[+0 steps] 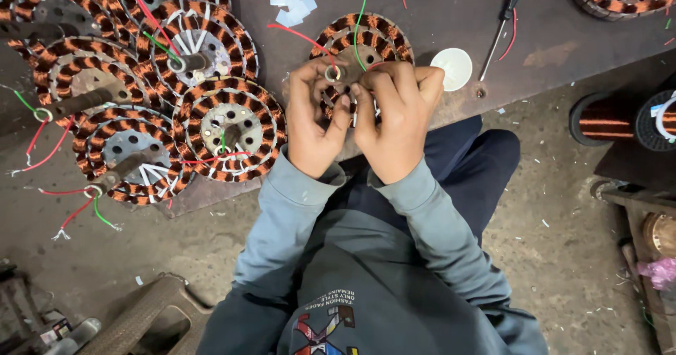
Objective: The person winds copper wire onto circular stator components, ties off the ends with colored wires, and trims excess wire using shears. Multiple stators are arranged on the work surface, and the person handles each one individually.
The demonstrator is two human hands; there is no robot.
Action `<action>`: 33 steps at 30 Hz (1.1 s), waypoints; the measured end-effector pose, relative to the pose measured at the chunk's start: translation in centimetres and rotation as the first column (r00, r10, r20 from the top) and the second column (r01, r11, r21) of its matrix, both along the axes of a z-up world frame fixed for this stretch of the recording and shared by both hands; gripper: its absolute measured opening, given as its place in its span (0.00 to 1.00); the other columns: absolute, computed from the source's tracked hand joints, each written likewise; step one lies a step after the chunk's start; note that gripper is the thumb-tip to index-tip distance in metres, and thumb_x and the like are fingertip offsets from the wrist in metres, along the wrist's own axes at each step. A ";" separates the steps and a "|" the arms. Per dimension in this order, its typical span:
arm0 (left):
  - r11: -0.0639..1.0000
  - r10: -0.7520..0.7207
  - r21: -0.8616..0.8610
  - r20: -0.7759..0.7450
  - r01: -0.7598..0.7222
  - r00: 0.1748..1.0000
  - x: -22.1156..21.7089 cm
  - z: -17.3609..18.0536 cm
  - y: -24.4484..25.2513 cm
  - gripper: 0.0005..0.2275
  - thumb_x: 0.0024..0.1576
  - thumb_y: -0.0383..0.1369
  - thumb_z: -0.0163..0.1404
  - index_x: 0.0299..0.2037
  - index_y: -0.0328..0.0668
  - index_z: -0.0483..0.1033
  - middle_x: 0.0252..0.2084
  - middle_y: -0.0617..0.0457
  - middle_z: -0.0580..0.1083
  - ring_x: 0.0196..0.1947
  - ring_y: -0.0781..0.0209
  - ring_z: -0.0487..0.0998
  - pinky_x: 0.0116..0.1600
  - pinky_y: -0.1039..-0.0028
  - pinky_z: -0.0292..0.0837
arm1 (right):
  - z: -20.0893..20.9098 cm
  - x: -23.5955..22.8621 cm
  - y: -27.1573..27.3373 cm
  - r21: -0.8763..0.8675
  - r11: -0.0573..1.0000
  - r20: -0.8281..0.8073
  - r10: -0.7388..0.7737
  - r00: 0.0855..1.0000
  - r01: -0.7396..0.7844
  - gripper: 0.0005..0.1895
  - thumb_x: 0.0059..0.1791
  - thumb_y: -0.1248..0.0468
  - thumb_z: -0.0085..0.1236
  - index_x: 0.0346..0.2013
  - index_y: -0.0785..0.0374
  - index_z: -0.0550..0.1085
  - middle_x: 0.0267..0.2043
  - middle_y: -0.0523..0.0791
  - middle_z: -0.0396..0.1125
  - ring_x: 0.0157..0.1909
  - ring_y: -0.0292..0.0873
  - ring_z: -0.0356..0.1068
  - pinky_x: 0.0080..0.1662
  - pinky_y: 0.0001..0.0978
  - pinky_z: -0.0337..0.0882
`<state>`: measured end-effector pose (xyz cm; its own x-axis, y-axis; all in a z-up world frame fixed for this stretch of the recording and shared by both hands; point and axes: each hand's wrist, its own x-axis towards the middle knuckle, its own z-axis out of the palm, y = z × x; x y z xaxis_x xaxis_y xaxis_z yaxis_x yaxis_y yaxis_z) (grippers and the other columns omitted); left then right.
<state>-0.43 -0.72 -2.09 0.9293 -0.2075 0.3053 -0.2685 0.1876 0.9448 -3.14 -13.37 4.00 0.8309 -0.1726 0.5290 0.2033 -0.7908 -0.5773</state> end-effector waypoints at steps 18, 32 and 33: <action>0.991 0.065 0.113 0.056 -0.071 0.996 0.2 0.7 0.1 0.18 0.62 0.16 0.48 0.61 0.32 0.62 0.58 0.47 0.67 0.58 0.61 0.72 0.67 0.71 0.70 | 0.0 -0.4 0.3 -0.065 0.997 -0.061 -0.036 0.997 0.032 0.09 0.52 0.71 0.62 0.45 0.66 0.71 0.52 0.51 0.61 0.55 0.54 0.57 0.57 0.45 0.59; 0.980 0.063 0.173 0.189 -0.096 0.980 0.2 2.4 0.2 0.15 0.60 0.19 0.46 0.57 0.33 0.67 0.57 0.45 0.71 0.53 0.55 0.78 0.61 0.70 0.75 | 0.2 -0.9 -0.4 -0.043 0.999 -0.041 0.021 0.999 -0.023 0.12 0.46 0.69 0.65 0.40 0.67 0.71 0.51 0.52 0.60 0.54 0.56 0.57 0.56 0.48 0.62; 0.977 0.068 0.186 0.205 -0.107 0.976 0.3 2.5 0.2 0.16 0.58 0.19 0.47 0.57 0.32 0.66 0.57 0.45 0.72 0.55 0.54 0.78 0.62 0.69 0.76 | 0.2 -0.9 -0.4 -0.046 0.999 -0.035 0.017 0.999 -0.018 0.11 0.46 0.70 0.65 0.40 0.67 0.71 0.51 0.52 0.61 0.54 0.56 0.57 0.56 0.47 0.62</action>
